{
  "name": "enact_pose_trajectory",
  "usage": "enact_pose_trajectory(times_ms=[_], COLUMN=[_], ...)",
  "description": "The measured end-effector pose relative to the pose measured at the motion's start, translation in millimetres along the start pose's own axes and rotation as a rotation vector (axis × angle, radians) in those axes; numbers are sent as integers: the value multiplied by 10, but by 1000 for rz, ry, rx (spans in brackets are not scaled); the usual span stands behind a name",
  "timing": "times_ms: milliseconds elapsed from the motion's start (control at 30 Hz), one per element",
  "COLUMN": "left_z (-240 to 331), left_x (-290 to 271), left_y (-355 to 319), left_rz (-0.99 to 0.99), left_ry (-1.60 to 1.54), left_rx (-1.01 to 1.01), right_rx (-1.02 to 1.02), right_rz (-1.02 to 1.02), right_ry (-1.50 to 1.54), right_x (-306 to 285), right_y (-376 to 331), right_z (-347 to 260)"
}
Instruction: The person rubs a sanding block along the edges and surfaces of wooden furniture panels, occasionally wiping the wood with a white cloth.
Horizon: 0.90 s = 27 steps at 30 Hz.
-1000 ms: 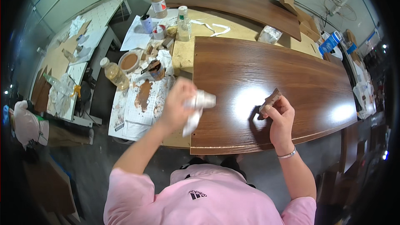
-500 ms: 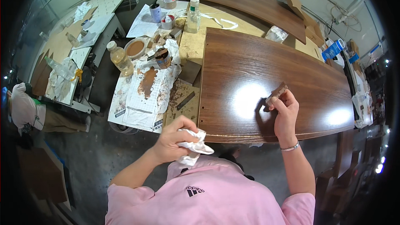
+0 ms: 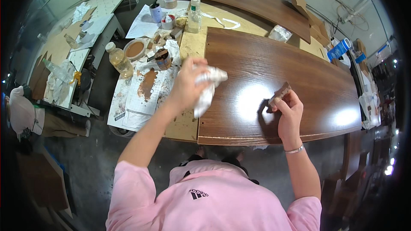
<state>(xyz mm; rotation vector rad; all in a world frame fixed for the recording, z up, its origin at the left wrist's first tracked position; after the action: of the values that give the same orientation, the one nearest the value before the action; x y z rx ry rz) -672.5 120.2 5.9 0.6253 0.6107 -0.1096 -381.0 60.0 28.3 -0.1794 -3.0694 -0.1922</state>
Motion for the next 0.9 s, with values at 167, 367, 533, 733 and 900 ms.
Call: enact_pose_trajectory(times_ms=[167,367,533,733,900], left_z=[-471,144,522,96,78], left_x=[-40,-23,-415,-740,-678], left_y=[649,-286,-1232,-1793,-1867], left_rz=[166,65,-46,319,346], left_ry=[32,-195,-301,-249,-221], left_rx=[-32,75,-82,-456,-487], right_rx=[-5,-7,18,-113,-340], right_rz=[-34,-24,-6,-48,-96], right_ry=[-9,-28,31,-215,-794], right_x=[80,-28,17,287,1017], right_y=[47,54,52,781,1682], right_z=[10,-2,-77,-549,-318])
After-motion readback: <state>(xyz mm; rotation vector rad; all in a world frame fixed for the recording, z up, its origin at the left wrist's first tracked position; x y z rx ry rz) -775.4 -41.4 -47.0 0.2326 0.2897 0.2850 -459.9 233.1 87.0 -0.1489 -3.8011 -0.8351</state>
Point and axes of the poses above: each hand's wrist, its own y-axis towards the middle knuckle, its own x-axis out of the palm, z = x × y, the point moved 5 cm from there along y, towards the middle knuckle, and after that the axes turned 1 degree about -z, right-handed, at the moved point
